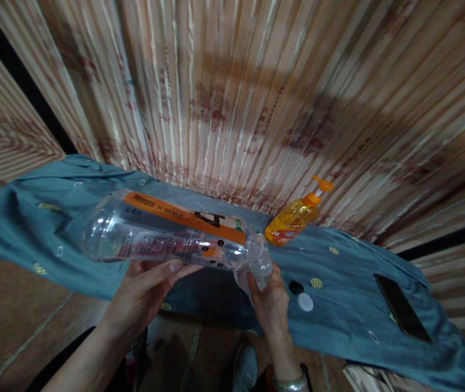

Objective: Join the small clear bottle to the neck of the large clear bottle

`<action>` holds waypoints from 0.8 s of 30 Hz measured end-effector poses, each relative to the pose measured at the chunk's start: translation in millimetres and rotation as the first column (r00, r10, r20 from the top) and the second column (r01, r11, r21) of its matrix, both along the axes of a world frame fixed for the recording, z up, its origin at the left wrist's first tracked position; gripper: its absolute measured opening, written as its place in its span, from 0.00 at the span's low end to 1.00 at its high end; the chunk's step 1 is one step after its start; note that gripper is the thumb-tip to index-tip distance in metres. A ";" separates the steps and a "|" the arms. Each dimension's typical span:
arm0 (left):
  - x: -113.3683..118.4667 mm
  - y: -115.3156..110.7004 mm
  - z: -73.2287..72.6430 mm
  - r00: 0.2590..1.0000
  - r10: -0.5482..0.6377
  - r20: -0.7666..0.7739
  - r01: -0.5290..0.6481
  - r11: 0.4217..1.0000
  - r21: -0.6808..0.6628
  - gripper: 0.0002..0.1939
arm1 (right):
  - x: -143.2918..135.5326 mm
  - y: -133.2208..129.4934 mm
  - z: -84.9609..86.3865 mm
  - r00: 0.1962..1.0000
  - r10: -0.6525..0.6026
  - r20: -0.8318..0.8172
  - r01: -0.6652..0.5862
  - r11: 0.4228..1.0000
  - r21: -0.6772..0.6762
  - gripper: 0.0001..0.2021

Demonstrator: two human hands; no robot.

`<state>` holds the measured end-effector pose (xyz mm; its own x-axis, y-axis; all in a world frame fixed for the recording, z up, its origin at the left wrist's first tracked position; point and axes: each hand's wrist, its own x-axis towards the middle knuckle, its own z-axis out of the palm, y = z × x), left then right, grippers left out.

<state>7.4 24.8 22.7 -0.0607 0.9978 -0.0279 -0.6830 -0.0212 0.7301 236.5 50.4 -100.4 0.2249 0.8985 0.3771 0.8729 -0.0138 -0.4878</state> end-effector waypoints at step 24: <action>-0.3 0.0 0.6 1.000 -0.022 -0.020 0.022 1.000 -0.002 0.22 | -1.9 -0.1 3.7 1.000 -0.022 -0.008 0.022 0.999 -0.034 0.33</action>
<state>7.2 24.8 23.3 -0.0398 0.9988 -0.0287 -0.6685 -0.0053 0.7437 234.6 50.3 -96.6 0.2476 0.9054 0.3449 0.8683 -0.0494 -0.4936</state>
